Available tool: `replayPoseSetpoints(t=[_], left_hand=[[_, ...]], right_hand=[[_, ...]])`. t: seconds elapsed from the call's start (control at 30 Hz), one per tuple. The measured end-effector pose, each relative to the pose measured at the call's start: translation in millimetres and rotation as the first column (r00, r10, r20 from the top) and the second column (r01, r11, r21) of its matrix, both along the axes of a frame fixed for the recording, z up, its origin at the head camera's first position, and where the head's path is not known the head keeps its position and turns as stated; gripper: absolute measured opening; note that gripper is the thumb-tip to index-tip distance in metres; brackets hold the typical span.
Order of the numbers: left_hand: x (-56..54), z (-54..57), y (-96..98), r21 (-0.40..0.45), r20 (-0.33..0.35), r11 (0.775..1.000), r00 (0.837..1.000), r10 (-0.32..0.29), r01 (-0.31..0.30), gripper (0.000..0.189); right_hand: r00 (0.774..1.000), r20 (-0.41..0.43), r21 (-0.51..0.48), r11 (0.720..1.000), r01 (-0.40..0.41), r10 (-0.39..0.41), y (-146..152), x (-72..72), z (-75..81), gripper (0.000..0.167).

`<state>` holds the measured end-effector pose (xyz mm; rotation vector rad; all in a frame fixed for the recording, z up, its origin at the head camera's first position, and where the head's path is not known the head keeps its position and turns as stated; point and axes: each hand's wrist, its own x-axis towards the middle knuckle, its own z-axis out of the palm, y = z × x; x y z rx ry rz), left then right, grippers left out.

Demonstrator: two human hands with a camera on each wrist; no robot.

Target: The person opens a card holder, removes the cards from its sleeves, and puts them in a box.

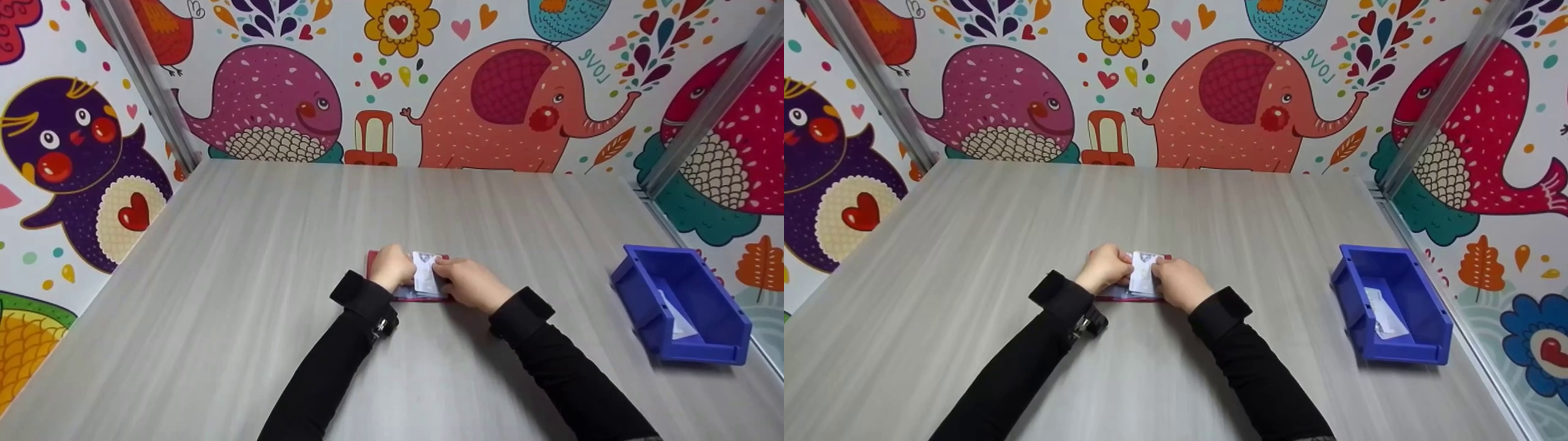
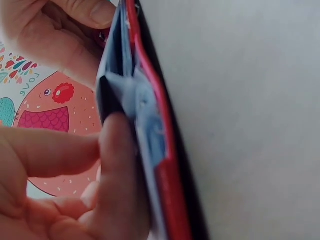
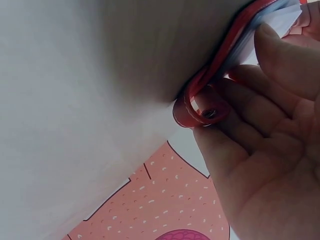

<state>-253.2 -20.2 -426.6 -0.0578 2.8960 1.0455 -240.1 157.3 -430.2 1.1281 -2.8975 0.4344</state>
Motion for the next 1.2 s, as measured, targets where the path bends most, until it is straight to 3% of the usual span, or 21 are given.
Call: replayPoseSetpoints(t=[0.37, 0.6, 0.97, 1.2], left_hand=[[-0.7, 0.1, -7.9, 0.086, 0.033, 0.996, 0.999, 0.011, -0.014, 0.019], [-0.8, -0.8, -9.4, 0.015, -0.016, 1.0, 1.0, -0.016, 0.016, 0.038], [1.1, -0.7, -8.1, 0.128, -0.009, 0.992, 1.0, -0.001, 0.002, 0.04], [-0.9, -2.6, -6.0, 0.11, -0.034, 0.994, 0.999, -0.004, 0.007, 0.041]], right_hand=[[1.0, -0.009, 0.011, 1.0, 0.001, -0.001, -0.1, 0.0, -1.0, 0.041], [0.997, -0.07, 0.012, 1.0, -0.029, 0.03, 1.0, -1.1, -3.1, 0.042], [0.997, -0.07, 0.01, 1.0, -0.021, 0.021, 1.1, -0.9, -3.3, 0.04], [0.998, -0.063, 0.026, 1.0, 0.0, 0.002, 0.4, 0.1, -3.3, 0.039]])
